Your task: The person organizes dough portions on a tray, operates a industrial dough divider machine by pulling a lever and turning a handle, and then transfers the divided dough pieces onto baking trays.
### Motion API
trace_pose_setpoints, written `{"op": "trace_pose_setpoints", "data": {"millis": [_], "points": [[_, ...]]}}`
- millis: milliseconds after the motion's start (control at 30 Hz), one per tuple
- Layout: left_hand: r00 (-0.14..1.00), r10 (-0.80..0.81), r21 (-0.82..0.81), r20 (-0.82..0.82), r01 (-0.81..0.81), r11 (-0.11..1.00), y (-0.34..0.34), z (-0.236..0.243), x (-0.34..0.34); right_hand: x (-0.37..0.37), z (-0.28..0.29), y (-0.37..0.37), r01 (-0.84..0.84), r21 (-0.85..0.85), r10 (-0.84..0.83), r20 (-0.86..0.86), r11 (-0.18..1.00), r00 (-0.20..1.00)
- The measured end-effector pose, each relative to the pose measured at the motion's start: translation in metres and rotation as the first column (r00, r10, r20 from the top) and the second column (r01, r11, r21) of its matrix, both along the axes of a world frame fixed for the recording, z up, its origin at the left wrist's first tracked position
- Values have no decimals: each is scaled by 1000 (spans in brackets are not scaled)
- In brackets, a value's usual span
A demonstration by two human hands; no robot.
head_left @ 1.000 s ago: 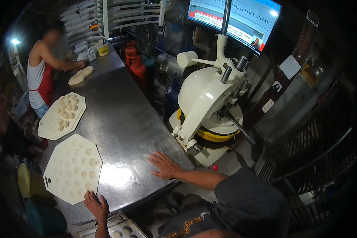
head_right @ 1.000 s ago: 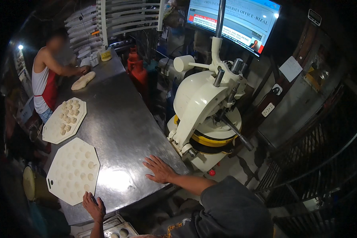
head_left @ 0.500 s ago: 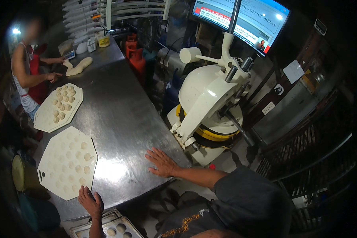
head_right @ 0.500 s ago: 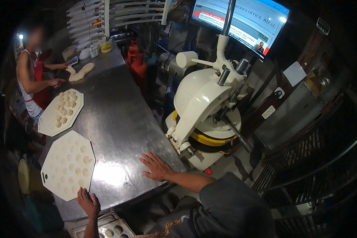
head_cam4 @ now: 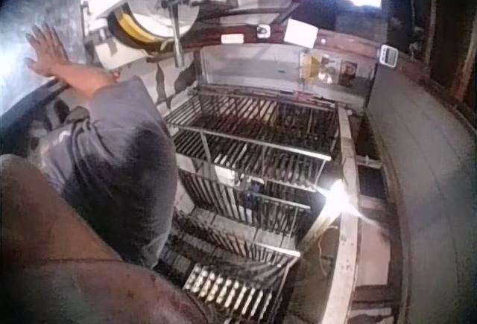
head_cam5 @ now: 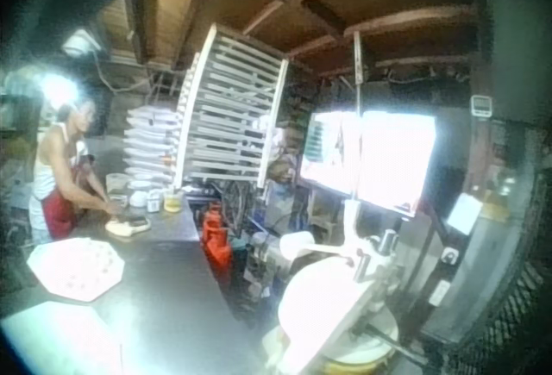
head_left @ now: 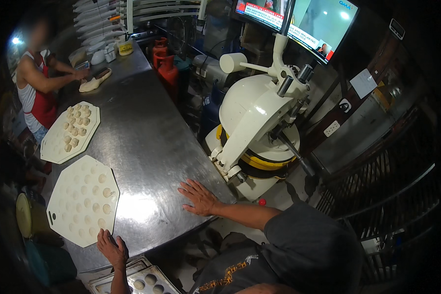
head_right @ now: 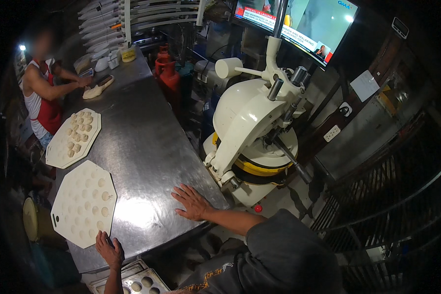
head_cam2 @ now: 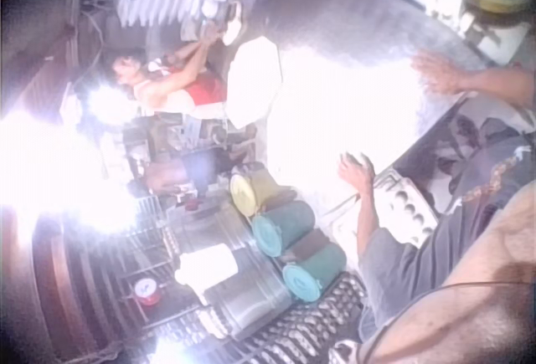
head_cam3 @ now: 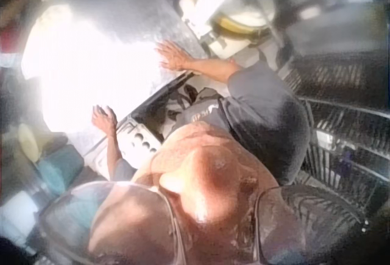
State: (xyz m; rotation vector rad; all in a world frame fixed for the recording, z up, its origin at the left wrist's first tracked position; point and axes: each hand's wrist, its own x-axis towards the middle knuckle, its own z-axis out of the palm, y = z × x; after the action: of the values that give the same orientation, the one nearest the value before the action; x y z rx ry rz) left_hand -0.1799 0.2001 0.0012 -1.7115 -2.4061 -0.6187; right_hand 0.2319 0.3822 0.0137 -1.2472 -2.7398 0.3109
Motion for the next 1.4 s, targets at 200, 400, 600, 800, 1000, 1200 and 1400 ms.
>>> {"op": "trace_pose_setpoints", "data": {"millis": [200,400,600,800,1000,1200,1400], "points": [[1000,-14,29,-10,14,999,2,0,0,1,-5,2,-1,26,2,-4,1000,1000],[1000,-6,12,11,6,1000,2,4,2,0,-2,2,6,2,-6,17,1000,1000],[1000,-14,9,9,14,1000,2,6,6,1,0,1,10,-3,-10,16,1000,1000],[1000,-12,7,15,12,1000,0,3,2,-1,2,0,11,-11,-11,6,1000,1000],[1000,-12,-6,9,12,1000,4,4,2,2,0,1,17,-8,-17,-5,1000,1000],[999,-22,16,-29,22,1000,1,8,8,0,-1,1,18,9,-18,-5,1000,1000],[999,-24,18,-28,25,1000,1,1,6,2,-7,0,18,36,-17,-39,999,999]]}}
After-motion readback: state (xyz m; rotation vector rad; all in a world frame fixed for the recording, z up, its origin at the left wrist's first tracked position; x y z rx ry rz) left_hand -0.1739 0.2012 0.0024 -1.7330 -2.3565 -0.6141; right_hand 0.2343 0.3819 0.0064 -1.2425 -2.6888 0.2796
